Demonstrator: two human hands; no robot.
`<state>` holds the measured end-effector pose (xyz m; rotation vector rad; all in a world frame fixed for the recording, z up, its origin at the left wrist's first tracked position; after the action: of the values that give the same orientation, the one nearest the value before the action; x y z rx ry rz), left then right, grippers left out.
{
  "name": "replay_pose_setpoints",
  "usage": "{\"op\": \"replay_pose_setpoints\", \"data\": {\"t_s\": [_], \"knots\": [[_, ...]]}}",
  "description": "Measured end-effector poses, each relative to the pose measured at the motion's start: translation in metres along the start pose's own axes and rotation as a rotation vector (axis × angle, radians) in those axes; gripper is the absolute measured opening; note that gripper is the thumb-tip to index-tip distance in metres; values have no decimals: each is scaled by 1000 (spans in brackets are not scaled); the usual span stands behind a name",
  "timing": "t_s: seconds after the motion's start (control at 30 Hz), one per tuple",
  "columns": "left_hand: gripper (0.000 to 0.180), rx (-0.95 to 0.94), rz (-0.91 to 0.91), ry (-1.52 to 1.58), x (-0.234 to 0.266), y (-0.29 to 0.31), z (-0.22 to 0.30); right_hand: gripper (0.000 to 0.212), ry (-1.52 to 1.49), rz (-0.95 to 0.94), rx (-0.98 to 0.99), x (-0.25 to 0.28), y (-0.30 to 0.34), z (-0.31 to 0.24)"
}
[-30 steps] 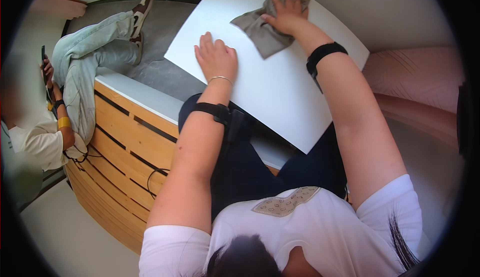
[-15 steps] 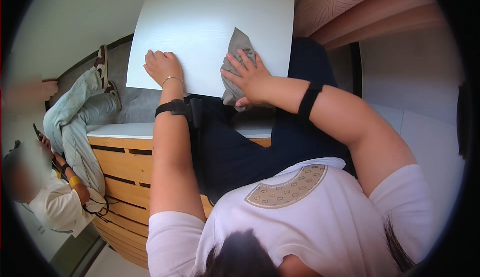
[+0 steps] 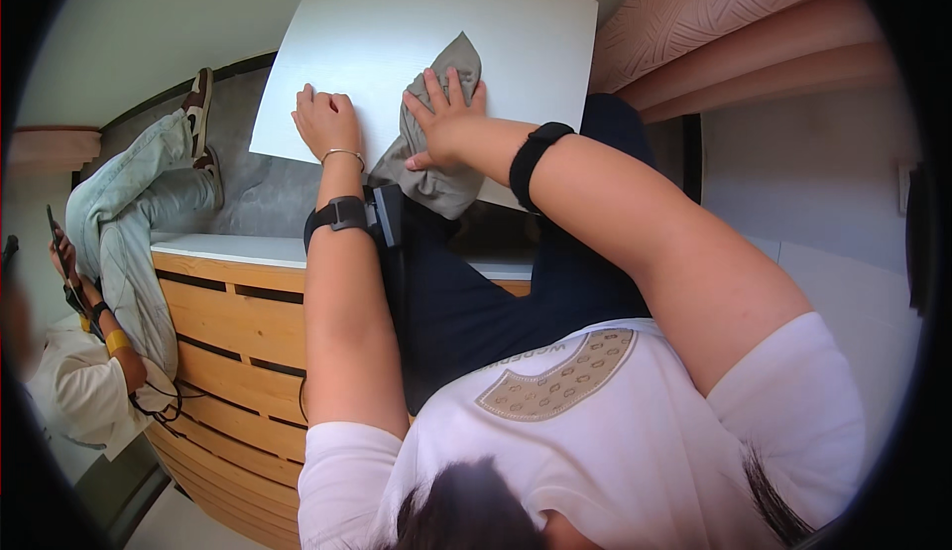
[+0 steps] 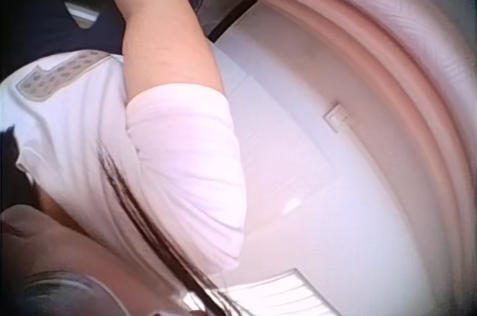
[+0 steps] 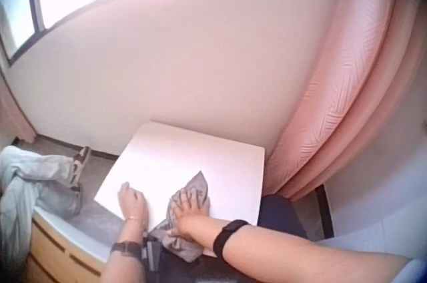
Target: Wiping the top surface of a white cabinet or shelf with a cloth.
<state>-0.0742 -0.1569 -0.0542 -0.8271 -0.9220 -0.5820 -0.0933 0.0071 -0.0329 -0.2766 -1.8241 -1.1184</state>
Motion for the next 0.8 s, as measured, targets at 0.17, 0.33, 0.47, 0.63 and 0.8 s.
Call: {"op": "replay_pose_setpoints", "data": {"t_s": [0.17, 0.33, 0.47, 0.63, 0.8], "knots": [[27, 150, 54, 398, -1, 1, -26, 91, -43, 36, -65, 3, -24, -6], [31, 570, 215, 759, 10, 33, -59, 98, -71, 69, -143, -7, -52, -14], [29, 936, 583, 1238, 46, 81, -64, 99, -90, 145, -178, -19, -74, -14], [13, 1291, 620, 1320, 14, 127, -94, 107, -67, 203, -179, -41, -100, -15], [5, 1409, 428, 1720, -27, 138, -93, 108, -58, 251, -189, -45, -103, -3]]}}
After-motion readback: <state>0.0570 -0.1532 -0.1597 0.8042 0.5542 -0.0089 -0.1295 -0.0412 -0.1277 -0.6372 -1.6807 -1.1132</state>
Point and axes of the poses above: each hand's wrist, its own y-axis away from the middle knuckle, its own x-axis out of the back of the hand, z = x × y, the point moved 5 cm from there along -y, towards the middle knuckle
